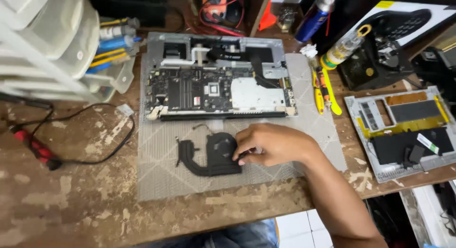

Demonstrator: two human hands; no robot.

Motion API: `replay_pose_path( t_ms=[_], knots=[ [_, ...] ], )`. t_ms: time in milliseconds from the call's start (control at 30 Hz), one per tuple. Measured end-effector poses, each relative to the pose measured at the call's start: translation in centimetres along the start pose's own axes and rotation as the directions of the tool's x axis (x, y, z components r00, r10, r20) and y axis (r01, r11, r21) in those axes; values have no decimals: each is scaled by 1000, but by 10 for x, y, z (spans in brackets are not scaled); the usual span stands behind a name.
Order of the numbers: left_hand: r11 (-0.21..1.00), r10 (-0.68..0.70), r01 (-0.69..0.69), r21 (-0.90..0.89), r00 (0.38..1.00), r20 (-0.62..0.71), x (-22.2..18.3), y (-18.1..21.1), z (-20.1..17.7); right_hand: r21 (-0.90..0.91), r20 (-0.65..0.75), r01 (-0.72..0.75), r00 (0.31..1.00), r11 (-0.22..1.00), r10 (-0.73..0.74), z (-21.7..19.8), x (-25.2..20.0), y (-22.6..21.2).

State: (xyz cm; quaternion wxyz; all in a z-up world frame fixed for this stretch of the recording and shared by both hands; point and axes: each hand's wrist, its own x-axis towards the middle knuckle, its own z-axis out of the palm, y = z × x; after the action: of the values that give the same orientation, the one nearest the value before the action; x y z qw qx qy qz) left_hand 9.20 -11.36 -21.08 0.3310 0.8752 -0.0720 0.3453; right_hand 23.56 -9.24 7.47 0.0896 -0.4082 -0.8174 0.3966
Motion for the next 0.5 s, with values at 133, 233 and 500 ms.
replay_pose_path(
  t_ms=[133, 233, 500],
  knots=[
    [999, 25, -26, -37, 999, -33, 5, -17, -3, -27, -7, 3, 1000, 1000, -4, -1, -2, 9],
    [1000, -15, 13, -23, 997, -71, -17, -24, -18, 12, -11, -41, 999, 999, 41, -1, -5, 7],
    [995, -93, 85, -50, 978, -186, 52, 99, -102, 1, 1, -3, 1000, 1000, 3, -1, 1, 3]
  ],
)
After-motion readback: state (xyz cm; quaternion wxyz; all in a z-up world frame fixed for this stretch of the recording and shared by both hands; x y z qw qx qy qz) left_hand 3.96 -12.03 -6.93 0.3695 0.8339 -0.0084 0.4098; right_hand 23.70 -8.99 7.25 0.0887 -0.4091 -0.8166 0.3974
